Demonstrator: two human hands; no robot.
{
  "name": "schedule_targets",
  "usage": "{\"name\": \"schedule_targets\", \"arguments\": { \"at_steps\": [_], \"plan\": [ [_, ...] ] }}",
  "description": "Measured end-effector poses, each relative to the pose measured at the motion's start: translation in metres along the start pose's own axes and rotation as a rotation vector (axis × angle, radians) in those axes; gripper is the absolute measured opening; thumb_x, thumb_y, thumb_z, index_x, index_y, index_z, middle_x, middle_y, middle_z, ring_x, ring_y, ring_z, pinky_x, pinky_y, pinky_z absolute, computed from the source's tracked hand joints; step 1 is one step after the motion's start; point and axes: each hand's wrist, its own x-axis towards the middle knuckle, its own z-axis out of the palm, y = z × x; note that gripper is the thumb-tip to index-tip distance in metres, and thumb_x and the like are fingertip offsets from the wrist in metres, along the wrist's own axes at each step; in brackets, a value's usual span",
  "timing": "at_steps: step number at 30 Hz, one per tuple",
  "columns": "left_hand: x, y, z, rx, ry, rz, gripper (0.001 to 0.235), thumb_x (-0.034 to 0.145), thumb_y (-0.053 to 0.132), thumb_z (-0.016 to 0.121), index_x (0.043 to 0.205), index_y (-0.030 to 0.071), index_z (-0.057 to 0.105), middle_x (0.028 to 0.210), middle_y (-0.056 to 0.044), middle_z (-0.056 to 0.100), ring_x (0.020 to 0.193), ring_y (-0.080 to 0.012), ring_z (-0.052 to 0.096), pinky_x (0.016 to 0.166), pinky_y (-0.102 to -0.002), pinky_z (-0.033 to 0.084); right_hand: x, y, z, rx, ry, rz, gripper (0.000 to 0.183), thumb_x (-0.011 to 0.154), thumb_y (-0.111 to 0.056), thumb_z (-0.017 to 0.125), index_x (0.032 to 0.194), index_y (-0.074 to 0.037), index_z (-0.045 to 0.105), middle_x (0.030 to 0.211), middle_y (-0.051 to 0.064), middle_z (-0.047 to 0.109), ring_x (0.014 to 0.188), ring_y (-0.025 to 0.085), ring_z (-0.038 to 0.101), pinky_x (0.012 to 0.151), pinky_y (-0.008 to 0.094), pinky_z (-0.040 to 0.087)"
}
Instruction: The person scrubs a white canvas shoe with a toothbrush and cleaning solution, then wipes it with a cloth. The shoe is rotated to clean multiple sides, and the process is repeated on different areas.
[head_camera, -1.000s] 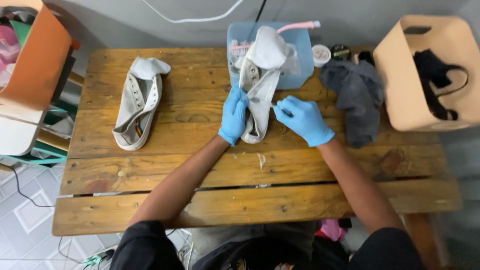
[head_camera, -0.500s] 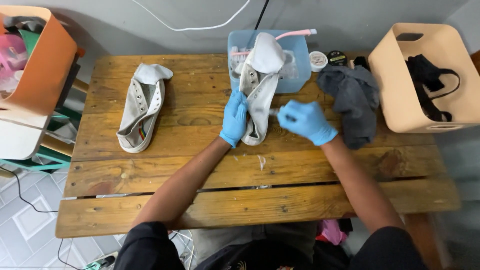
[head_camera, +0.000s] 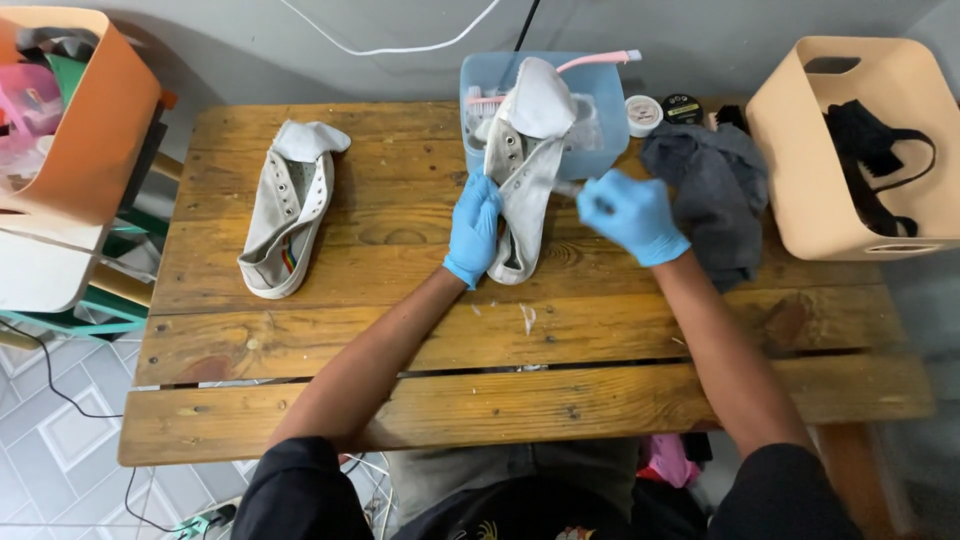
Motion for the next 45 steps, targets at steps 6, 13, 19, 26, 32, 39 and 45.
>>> {"name": "schedule_targets", "arguments": {
  "at_steps": [6, 13, 19, 26, 32, 39, 45],
  "plan": [
    [0.001, -0.001, -0.003, 0.011, -0.029, -0.004, 0.027, 0.106, 0.017, 0.055, 0.121, -0.002, 0.066, 0.132, -0.026, 0.061, 0.132, -0.0355, 0.054, 0.116, -0.056, 0.039, 0.004, 0.003, 0.003, -0.089, 0.046, -0.012, 0.022, 0.098, -0.019, 0.074, 0.083, -0.023, 0.059, 0.063, -0.007, 0.048, 0.048, 0.016, 0.056, 0.045, 0.027, 0.046],
    [0.001, -0.033, -0.002, 0.016, -0.032, -0.016, 0.034, 0.107, 0.017, 0.055, 0.133, -0.004, 0.062, 0.139, -0.026, 0.059, 0.136, -0.0370, 0.051, 0.117, -0.057, 0.038, 0.022, -0.020, -0.005, 0.027, 0.012, -0.031, 0.027, 0.098, -0.015, 0.073, 0.077, -0.021, 0.057, 0.061, -0.005, 0.045, 0.048, 0.019, 0.054, 0.046, 0.030, 0.046],
    [0.005, 0.018, -0.004, 0.011, -0.030, 0.005, 0.019, 0.105, 0.014, 0.054, 0.105, -0.001, 0.066, 0.115, -0.024, 0.061, 0.117, -0.0338, 0.060, 0.107, -0.054, 0.045, 0.026, -0.035, -0.007, -0.018, 0.043, -0.032, 0.024, 0.101, -0.014, 0.074, 0.082, -0.020, 0.059, 0.066, -0.006, 0.049, 0.052, 0.019, 0.057, 0.049, 0.029, 0.049],
    [0.000, -0.011, 0.000, -0.055, -0.031, -0.015, 0.015, 0.102, 0.012, 0.055, 0.096, 0.001, 0.065, 0.107, -0.016, 0.060, 0.108, -0.0263, 0.059, 0.104, -0.050, 0.047, 0.024, -0.052, -0.012, 0.002, 0.028, 0.074, 0.026, 0.097, -0.015, 0.077, 0.081, -0.020, 0.057, 0.066, -0.005, 0.055, 0.053, 0.019, 0.062, 0.046, 0.028, 0.049],
    [0.003, 0.003, -0.002, -0.050, -0.023, -0.014, 0.015, 0.101, 0.011, 0.055, 0.089, 0.003, 0.060, 0.096, -0.013, 0.055, 0.099, -0.0248, 0.057, 0.099, -0.047, 0.048, 0.017, -0.035, -0.001, -0.074, 0.016, 0.136, 0.025, 0.102, -0.020, 0.073, 0.083, -0.024, 0.057, 0.064, -0.008, 0.053, 0.054, 0.017, 0.062, 0.048, 0.028, 0.050],
    [0.009, 0.031, 0.003, -0.027, -0.024, -0.030, 0.014, 0.099, 0.009, 0.055, 0.088, 0.002, 0.058, 0.093, -0.013, 0.052, 0.097, -0.0233, 0.055, 0.098, -0.046, 0.048, 0.002, -0.016, 0.012, -0.038, 0.001, 0.199, 0.020, 0.098, -0.024, 0.079, 0.089, -0.019, 0.063, 0.068, 0.001, 0.064, 0.064, 0.024, 0.070, 0.051, 0.034, 0.054],
    [0.005, 0.040, -0.002, -0.018, -0.033, -0.037, 0.013, 0.100, 0.010, 0.054, 0.091, 0.002, 0.059, 0.097, -0.015, 0.053, 0.100, -0.0267, 0.056, 0.102, -0.047, 0.047, 0.024, -0.071, -0.008, 0.013, -0.004, 0.079, 0.019, 0.094, -0.018, 0.078, 0.085, -0.022, 0.061, 0.068, -0.002, 0.061, 0.058, 0.020, 0.066, 0.052, 0.031, 0.054]
  ]
}}
